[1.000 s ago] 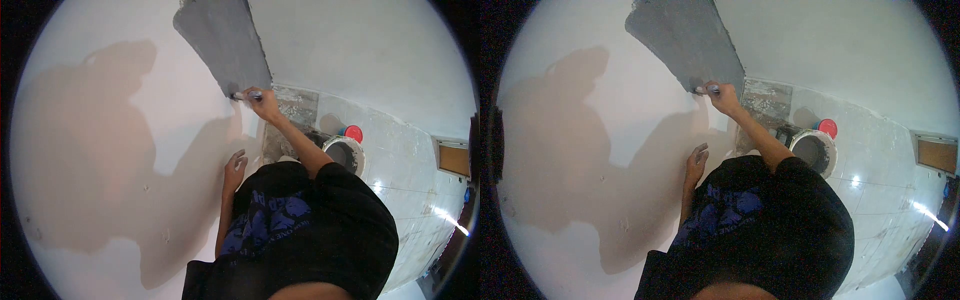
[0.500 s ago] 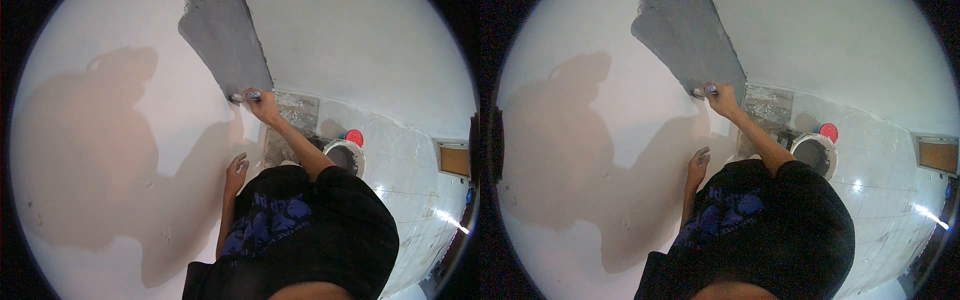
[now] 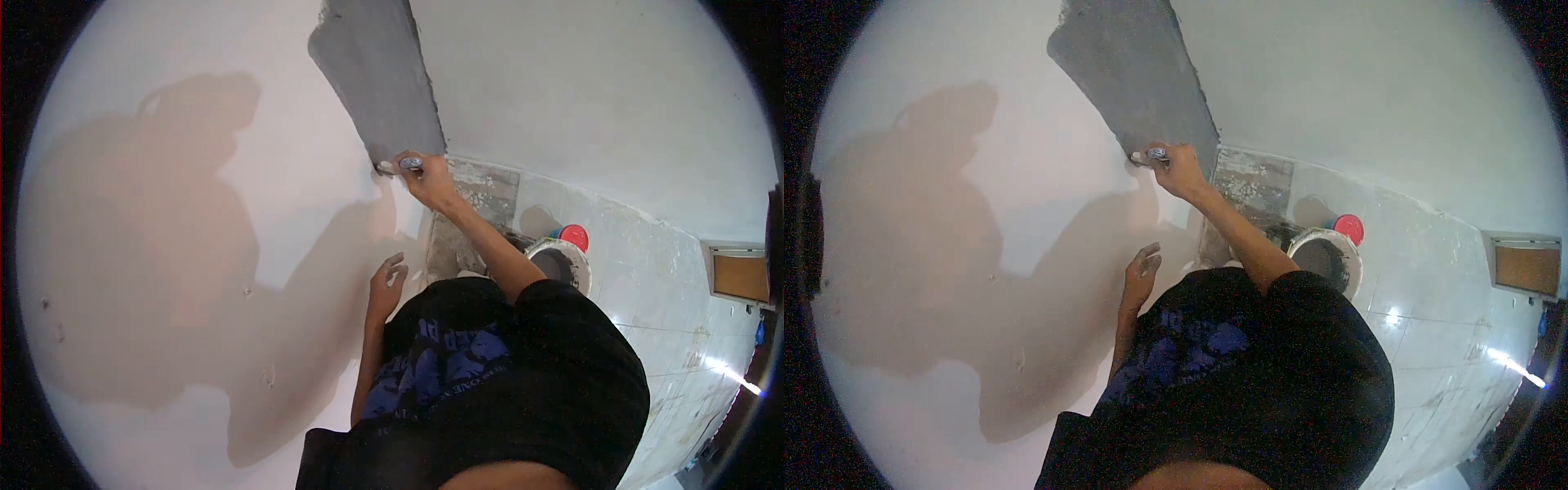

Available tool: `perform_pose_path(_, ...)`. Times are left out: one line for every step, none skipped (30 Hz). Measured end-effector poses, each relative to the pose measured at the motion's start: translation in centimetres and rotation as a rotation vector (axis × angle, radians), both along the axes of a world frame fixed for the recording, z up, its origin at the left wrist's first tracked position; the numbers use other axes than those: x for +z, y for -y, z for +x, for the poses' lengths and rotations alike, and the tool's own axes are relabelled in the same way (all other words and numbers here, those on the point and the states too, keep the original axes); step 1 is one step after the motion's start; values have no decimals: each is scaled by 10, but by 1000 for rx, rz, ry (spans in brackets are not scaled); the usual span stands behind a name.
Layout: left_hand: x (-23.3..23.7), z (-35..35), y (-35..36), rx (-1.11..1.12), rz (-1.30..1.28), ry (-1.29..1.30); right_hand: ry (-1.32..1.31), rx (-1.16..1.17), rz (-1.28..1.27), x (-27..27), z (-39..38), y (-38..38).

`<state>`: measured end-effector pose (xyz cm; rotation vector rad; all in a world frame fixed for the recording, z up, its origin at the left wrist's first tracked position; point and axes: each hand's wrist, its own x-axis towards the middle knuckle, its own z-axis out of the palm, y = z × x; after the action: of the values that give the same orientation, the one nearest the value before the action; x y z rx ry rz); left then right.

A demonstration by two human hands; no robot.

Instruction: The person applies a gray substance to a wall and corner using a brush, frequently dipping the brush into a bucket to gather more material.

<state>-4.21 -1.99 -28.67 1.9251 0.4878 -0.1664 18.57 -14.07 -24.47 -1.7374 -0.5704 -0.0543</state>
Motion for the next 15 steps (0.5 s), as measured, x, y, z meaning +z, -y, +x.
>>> perform_pose_path(-1,-1,0,11,-1,4,-8,-9,52,-1,2,-4)
perform_pose_path(-2,-2,0,20,-6,7,-17,-20,100,-2,4,-6)
perform_pose_path(-1,-2,1,21,-3,4,-15,-25,113,7,6,-5)
perform_pose_path(0,-2,2,22,-1,-1,-16,-31,125,14,8,-6)
perform_pose_path(0,-3,2,23,1,-8,-18,-37,137,22,9,-6)
perform_pose_path(-1,-3,2,30,-1,-10,-13,-30,135,30,10,-6)
perform_pose_path(-3,-3,3,37,-4,-13,-8,-24,133,38,12,-5)
perform_pose_path(-4,-3,4,43,-7,-16,-3,-18,131,45,14,-4)
perform_pose_path(-4,-4,5,41,-13,-8,-6,-14,129,51,15,-3)
perform_pose_path(-4,-4,5,39,-20,1,-7,-11,126,57,16,-3)
perform_pose_path(-5,-3,5,38,-26,10,-7,-6,124,60,18,-3)
perform_pose_path(-3,-2,5,25,-27,-1,14,-5,152,63,20,-4)
perform_pose_path(1,-1,6,12,-27,-14,34,-2,181,67,21,-5)
perform_pose_path(4,1,7,0,-27,-26,53,1,210,72,23,-5)
perform_pose_path(2,1,7,11,-22,3,80,-8,253,77,26,-7)
